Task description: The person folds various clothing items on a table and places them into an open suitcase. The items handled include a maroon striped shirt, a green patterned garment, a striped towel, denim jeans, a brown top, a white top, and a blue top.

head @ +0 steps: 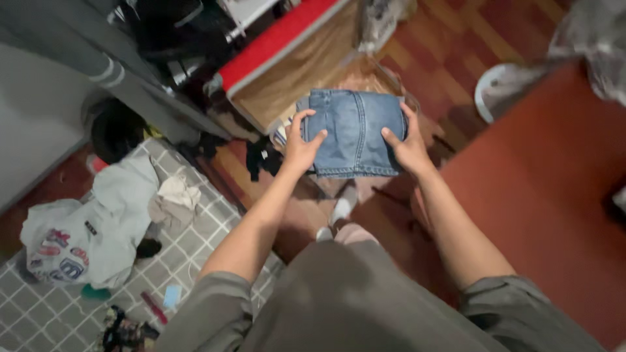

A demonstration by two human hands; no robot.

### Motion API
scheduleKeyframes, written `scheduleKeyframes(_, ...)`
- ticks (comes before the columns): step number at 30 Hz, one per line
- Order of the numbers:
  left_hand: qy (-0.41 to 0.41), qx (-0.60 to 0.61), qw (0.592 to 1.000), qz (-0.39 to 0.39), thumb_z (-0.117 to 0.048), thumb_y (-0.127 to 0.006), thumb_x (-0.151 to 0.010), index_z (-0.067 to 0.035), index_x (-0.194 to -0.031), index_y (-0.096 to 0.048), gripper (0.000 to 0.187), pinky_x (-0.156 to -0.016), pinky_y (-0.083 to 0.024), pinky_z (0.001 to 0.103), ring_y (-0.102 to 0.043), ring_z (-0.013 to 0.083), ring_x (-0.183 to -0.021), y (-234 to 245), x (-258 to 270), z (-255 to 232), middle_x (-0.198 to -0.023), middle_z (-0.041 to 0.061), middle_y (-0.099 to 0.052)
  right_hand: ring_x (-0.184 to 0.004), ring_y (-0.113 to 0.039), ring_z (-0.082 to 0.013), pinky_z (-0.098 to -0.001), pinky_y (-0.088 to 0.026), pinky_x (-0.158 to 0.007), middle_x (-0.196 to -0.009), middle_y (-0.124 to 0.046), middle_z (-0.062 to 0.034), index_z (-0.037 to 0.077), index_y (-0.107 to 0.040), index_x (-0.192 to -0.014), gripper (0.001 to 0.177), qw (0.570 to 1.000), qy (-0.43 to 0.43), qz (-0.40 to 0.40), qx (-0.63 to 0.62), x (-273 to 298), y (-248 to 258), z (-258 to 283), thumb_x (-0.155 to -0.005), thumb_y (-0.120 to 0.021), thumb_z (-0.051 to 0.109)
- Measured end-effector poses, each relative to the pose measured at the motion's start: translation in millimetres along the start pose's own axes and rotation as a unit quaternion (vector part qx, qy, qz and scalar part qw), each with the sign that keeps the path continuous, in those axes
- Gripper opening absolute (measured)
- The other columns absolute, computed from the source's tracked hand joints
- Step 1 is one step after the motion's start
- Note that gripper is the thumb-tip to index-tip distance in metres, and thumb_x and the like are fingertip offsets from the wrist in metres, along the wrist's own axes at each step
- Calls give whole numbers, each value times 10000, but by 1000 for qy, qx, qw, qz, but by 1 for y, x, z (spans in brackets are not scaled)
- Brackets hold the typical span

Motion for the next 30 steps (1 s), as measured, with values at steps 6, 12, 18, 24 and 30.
scheduleKeyframes(6,-14,-3,999,-37,-138,-842,-831,-162,-1322,-575,560,-1075,-426,421,-549,351,-1219,-12,-77,32,-1272,170,-607,-1474,-407,-317,-408,-312,-1215,-1589,-416,-218,111,-352,-1574,780,999,15,33,31,-101,-19,-16,-928,-784,173)
scheduleKeyframes(12,42,50,998,-22,-135,-825,-854,-152,-1339,-568,549,-1078,-449,413,-567,337,-1234,-36,-144,80,-1287,173,-571,-1463,-446,-286,-384,-344,-1198,-1588,-447,-178,140,-323,-1582,792,994,-73,75,-36,-183,-36,-26,-916,-748,184)
scheduleKeyframes(18,7,79,996,-32,-115,-822,-850,-144,-1321,-564,538,-1084,-452,439,-590,337,-1222,-86,-201,194,-1288,164,-619,-1442,-487,-278,-379,-364,-1202,-1557,-504,-175,170,-341,-1580,777,992,-96,70,32,-259,-75,-110,-925,-758,201)
scheduleKeyframes(24,38,90,995,-34,-92,-830,-844,-144,-1318,-579,539,-1059,-456,415,-588,312,-1193,-134,-232,312,-1269,152,-627,-1464,-393,-346,-403,-317,-1203,-1567,-400,-235,188,-361,-1575,768,983,-90,64,150,-319,-118,-210,-932,-780,170)
scheduleKeyframes(30,56,144,987,-36,-90,-811,-858,-129,-1345,-552,553,-1079,-456,405,-585,315,-1227,-185,-253,426,-1310,169,-599,-1538,-352,-350,-410,-295,-1247,-1627,-393,-232,120,-329,-1584,770,992,-15,119,29,-385,-161,-340,-935,-743,90)
Point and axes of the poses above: each hand's wrist, its own x-axis away from the middle knuckle, its own y-axis out of the back of the hand, z = x × y, the point moved 1 cm from there along -x, towards the middle knuckle
